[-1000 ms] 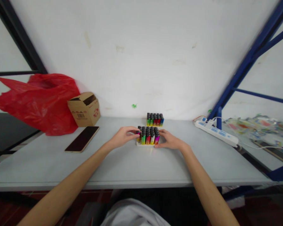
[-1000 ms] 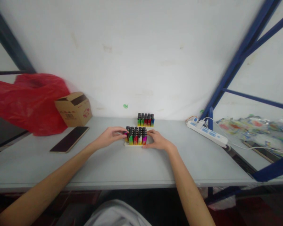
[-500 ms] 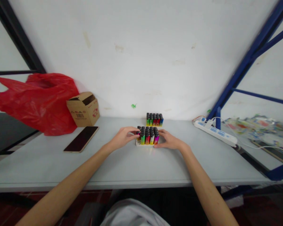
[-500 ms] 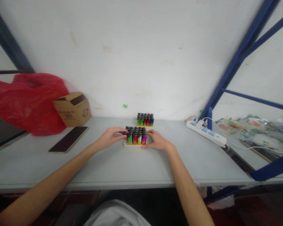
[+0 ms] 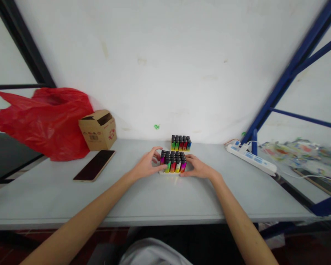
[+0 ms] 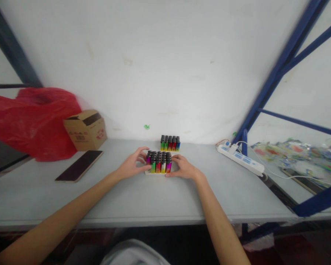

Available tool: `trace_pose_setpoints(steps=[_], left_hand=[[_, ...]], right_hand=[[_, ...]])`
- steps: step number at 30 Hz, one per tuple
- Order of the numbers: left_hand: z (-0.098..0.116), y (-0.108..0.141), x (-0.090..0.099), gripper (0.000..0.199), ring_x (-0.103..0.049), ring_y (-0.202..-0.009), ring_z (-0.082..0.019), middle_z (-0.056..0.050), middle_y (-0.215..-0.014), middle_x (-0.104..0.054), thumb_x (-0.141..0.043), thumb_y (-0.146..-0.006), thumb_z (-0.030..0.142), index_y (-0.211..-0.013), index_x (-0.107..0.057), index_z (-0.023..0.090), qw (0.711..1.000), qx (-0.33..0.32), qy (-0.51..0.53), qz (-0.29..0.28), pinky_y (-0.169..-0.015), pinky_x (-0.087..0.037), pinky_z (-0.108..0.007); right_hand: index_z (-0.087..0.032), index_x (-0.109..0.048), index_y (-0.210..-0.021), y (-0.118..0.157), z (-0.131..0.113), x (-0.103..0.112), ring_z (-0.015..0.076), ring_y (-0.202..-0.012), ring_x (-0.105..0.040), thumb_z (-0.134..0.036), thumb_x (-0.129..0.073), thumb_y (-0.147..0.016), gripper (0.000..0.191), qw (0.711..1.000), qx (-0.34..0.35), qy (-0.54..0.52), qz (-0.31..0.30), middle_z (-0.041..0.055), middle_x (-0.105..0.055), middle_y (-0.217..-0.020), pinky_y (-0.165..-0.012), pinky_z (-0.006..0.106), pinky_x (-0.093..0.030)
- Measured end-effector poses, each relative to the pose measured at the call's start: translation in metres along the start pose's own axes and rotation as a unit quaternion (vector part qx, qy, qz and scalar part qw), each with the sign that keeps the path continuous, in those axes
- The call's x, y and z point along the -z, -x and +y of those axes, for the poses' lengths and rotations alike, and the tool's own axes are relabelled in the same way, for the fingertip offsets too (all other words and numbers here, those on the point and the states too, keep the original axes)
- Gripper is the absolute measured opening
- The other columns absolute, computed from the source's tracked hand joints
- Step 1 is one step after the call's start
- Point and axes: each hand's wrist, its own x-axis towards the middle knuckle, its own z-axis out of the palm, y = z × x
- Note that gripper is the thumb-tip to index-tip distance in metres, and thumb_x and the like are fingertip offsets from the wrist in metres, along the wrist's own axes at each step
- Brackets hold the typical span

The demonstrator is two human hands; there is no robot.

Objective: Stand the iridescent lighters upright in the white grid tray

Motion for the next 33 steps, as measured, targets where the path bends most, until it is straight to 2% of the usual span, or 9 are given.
trace_pose_setpoints(steps=[3,6,12,19,22,26,30,33], left_hand=[[-0.008,0.005,-0.004,0.098,-0.067,-0.102,-0.027,-0.010,-0.112,-0.068,-0.085,-0.067,0.046,-0.148,-0.039,0.020,0.999,-0.006,-0.035,-0.013,-0.098,-0.052,-0.044],[-0.015,0.009,-0.009,0.111,-0.062,-0.114,-0.032,-0.015,-0.130,-0.062,-0.089,-0.059,0.047,-0.153,-0.037,0.018,0.998,-0.014,-0.062,-0.002,-0.106,-0.047,-0.048],[-0.021,0.007,-0.017,0.095,-0.060,-0.121,-0.038,-0.018,-0.139,-0.060,-0.086,-0.064,0.048,-0.145,-0.049,0.016,0.998,-0.013,-0.062,0.029,-0.107,-0.047,-0.052],[-0.023,0.004,-0.017,0.092,-0.060,-0.124,-0.043,-0.020,-0.139,-0.062,-0.088,-0.058,0.052,-0.137,-0.057,0.015,0.996,0.008,-0.077,0.048,-0.110,-0.045,-0.057],[-0.021,0.002,-0.017,0.087,-0.061,-0.123,-0.042,-0.018,-0.137,-0.064,-0.086,-0.060,0.053,-0.134,-0.059,0.015,0.995,0.021,-0.090,0.045,-0.108,-0.047,-0.056],[-0.018,-0.008,-0.019,0.081,-0.067,-0.115,-0.034,-0.014,-0.132,-0.068,-0.083,-0.067,0.050,-0.137,-0.056,0.018,0.995,0.023,-0.092,0.020,-0.104,-0.051,-0.048],[-0.016,-0.024,-0.027,0.075,-0.065,-0.116,-0.035,-0.015,-0.130,-0.068,-0.081,-0.071,0.048,-0.135,-0.058,0.017,0.993,0.032,-0.110,0.005,-0.104,-0.049,-0.048],[-0.015,-0.037,-0.037,0.068,-0.063,-0.118,-0.035,-0.015,-0.129,-0.068,-0.079,-0.074,0.046,-0.133,-0.059,0.017,0.994,0.022,-0.108,0.007,-0.104,-0.048,-0.048]], right_hand=[[-0.016,-0.061,-0.136,0.000,-0.001,-0.001,0.0328,-0.127,-0.053,-0.062,-0.080,-0.074,0.080,1.000,-0.002,0.004,0.004,0.0161,-0.056,-0.136,-0.115,0.049,-0.040],[-0.018,-0.062,-0.135,0.000,-0.001,-0.001,0.0328,-0.126,-0.054,-0.062,-0.080,-0.074,0.078,1.000,-0.005,0.004,0.007,0.0155,-0.057,-0.135,-0.115,0.050,-0.040],[-0.019,-0.062,-0.135,0.000,-0.004,0.001,0.0326,-0.127,-0.054,-0.061,-0.082,-0.071,0.078,1.000,-0.015,-0.004,0.010,0.0147,-0.057,-0.136,-0.115,0.049,-0.040],[-0.019,-0.063,-0.134,-0.001,-0.002,0.001,0.0319,-0.129,-0.052,-0.062,-0.084,-0.068,0.081,1.000,-0.015,0.003,0.015,0.0143,-0.056,-0.137,-0.115,0.047,-0.039],[-0.017,-0.063,-0.134,-0.003,0.000,0.000,0.0322,-0.129,-0.052,-0.063,-0.083,-0.069,0.081,1.000,-0.007,0.010,0.013,0.0152,-0.057,-0.137,-0.116,0.047,-0.038],[-0.016,-0.061,-0.134,-0.003,0.006,-0.001,0.0321,-0.126,-0.054,-0.062,-0.077,-0.077,0.075,1.000,-0.013,0.013,0.021,0.0161,-0.058,-0.135,-0.114,0.047,-0.041],[-0.012,-0.060,-0.131,-0.002,0.018,-0.002,0.0332,-0.121,-0.057,-0.058,-0.070,-0.086,0.065,0.998,-0.026,0.029,0.051,0.0197,-0.059,-0.131,-0.109,0.049,-0.044],[-0.012,-0.064,-0.121,-0.002,0.026,-0.001,0.0319,-0.111,-0.060,-0.054,-0.066,-0.089,0.052,0.996,-0.038,0.041,0.070,0.0190,-0.062,-0.121,-0.102,0.048,-0.049]])
